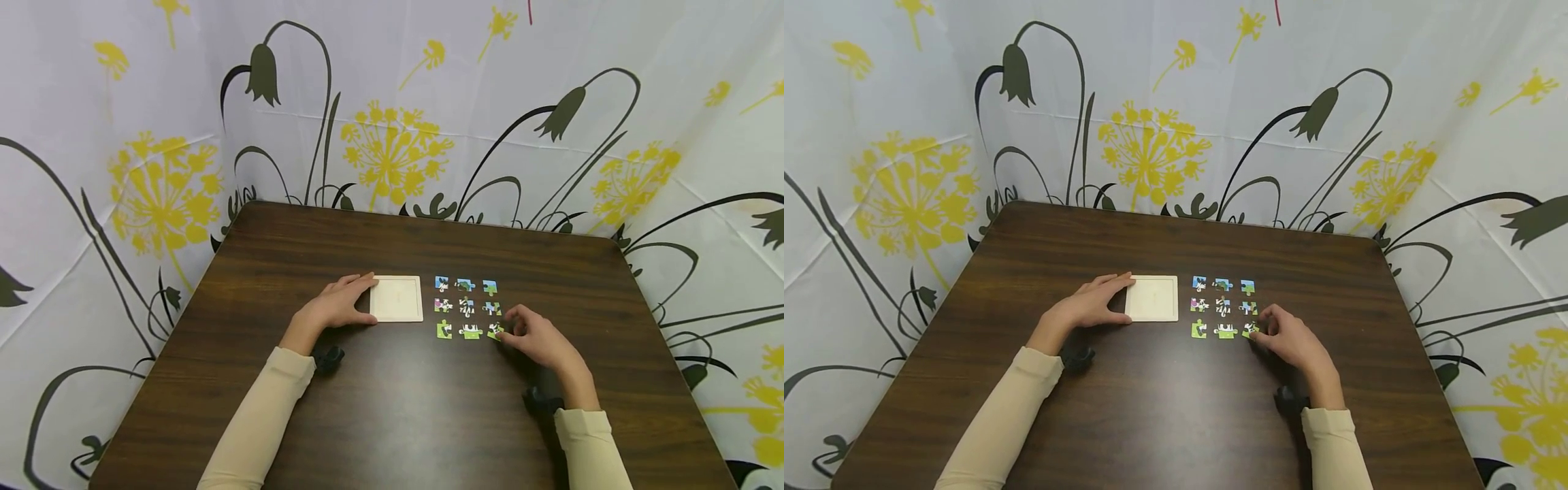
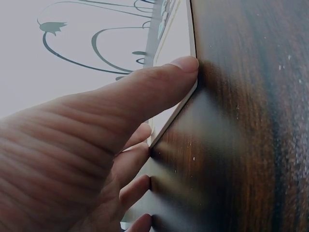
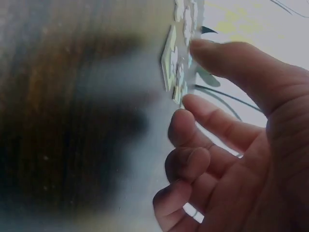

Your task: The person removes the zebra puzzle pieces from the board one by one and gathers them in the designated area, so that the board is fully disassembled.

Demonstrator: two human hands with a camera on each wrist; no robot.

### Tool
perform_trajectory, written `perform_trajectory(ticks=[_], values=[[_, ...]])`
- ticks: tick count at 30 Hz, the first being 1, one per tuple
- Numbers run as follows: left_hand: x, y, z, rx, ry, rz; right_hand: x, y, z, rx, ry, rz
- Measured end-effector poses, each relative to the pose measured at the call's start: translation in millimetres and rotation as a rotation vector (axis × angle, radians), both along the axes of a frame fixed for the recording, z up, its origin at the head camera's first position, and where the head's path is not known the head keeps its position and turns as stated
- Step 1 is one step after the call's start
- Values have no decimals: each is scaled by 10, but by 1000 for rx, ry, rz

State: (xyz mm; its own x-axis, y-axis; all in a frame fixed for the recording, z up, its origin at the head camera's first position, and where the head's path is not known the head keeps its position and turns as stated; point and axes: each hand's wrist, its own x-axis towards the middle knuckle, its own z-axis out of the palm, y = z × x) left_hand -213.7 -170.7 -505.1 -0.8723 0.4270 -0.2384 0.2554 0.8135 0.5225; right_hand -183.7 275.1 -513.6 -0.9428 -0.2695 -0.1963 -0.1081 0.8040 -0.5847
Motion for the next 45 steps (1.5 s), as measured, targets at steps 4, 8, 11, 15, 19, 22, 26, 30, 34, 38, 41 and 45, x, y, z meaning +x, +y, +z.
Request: perform_trajectory(ticks=[4, 8, 11, 15, 19, 22, 26, 30, 34, 38, 41, 45], values=[[2, 1, -6, -1, 0, -1, 28, -32, -36, 9, -12, 17], [-2, 1, -21, 2, 3, -7, 26, -6, -73, 2, -3, 43], [-6, -5, -27, 4, 4, -6, 16, 25, -73, -16, -10, 60], [-2, -3, -22, 5, 12, -6, 10, 57, -64, -48, -44, 68], [3, 0, -13, 9, 10, -6, 11, 74, -77, -63, -53, 73], [4, -3, -13, 12, 8, -5, 13, 81, -86, -69, -45, 73], [-1, -6, -19, 2, 7, -4, 24, 89, -87, -100, -41, 69], [-8, -16, -15, -6, -2, -3, 34, 78, -98, -127, -36, 66], [-23, -31, -8, -3, -14, -1, 40, 64, -101, -126, -35, 55], [-35, -35, -5, -4, -23, -12, 44, 58, -102, -117, -32, 40], [-43, -30, 2, -2, -30, -25, 55, 58, -117, -108, -25, 35], [-48, -28, 0, -4, -38, -28, 69, 53, -133, -100, -25, 16]])
